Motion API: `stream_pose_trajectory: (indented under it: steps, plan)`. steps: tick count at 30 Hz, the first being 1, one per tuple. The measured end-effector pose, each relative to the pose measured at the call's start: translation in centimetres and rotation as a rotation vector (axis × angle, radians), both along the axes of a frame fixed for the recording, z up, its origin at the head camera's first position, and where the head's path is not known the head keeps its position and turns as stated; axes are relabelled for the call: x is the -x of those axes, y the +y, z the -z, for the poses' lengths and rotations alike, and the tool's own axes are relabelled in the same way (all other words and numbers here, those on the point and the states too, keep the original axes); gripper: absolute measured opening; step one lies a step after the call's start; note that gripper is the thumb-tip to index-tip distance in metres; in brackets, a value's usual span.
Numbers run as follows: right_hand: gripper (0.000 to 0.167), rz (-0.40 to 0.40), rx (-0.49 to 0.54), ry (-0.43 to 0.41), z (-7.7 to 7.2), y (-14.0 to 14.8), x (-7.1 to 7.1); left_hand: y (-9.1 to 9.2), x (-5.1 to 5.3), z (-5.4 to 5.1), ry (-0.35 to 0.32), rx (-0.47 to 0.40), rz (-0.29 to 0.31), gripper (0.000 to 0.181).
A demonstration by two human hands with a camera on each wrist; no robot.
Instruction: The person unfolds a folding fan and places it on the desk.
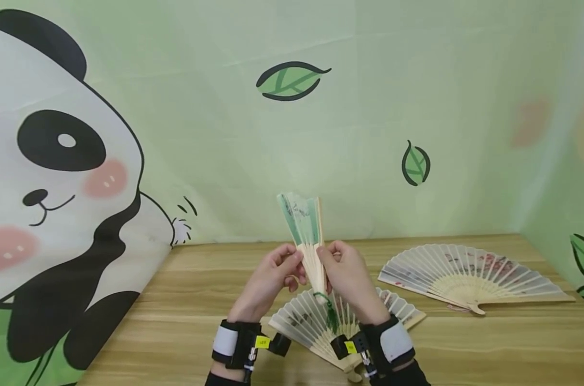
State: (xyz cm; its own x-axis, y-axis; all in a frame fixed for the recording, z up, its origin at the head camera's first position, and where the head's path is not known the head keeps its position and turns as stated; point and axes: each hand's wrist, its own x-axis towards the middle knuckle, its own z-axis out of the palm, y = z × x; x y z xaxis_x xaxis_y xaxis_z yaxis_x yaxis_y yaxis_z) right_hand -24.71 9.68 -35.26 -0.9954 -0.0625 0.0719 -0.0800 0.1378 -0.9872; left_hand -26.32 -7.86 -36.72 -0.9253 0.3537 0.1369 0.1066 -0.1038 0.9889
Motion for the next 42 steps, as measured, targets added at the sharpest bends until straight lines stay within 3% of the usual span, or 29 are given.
stream_pose_trajectory:
  steps: [15, 28, 42]
  plan:
    - [0.026, 0.003, 0.022, -0.005, -0.52, 0.05, -0.21, -0.03, -0.12, -0.21, 0.004, -0.003, 0.003, 0.021]
    - [0.024, 0.008, 0.094, 0.019, -0.67, 0.09, -0.18, -0.27, 0.07, -0.09, -0.015, -0.1, 0.001, 0.021]
    - [0.026, 0.079, 0.126, 0.026, -0.83, 0.43, -0.23, -0.35, 0.33, 0.19, -0.003, -0.147, 0.007, 0.025]
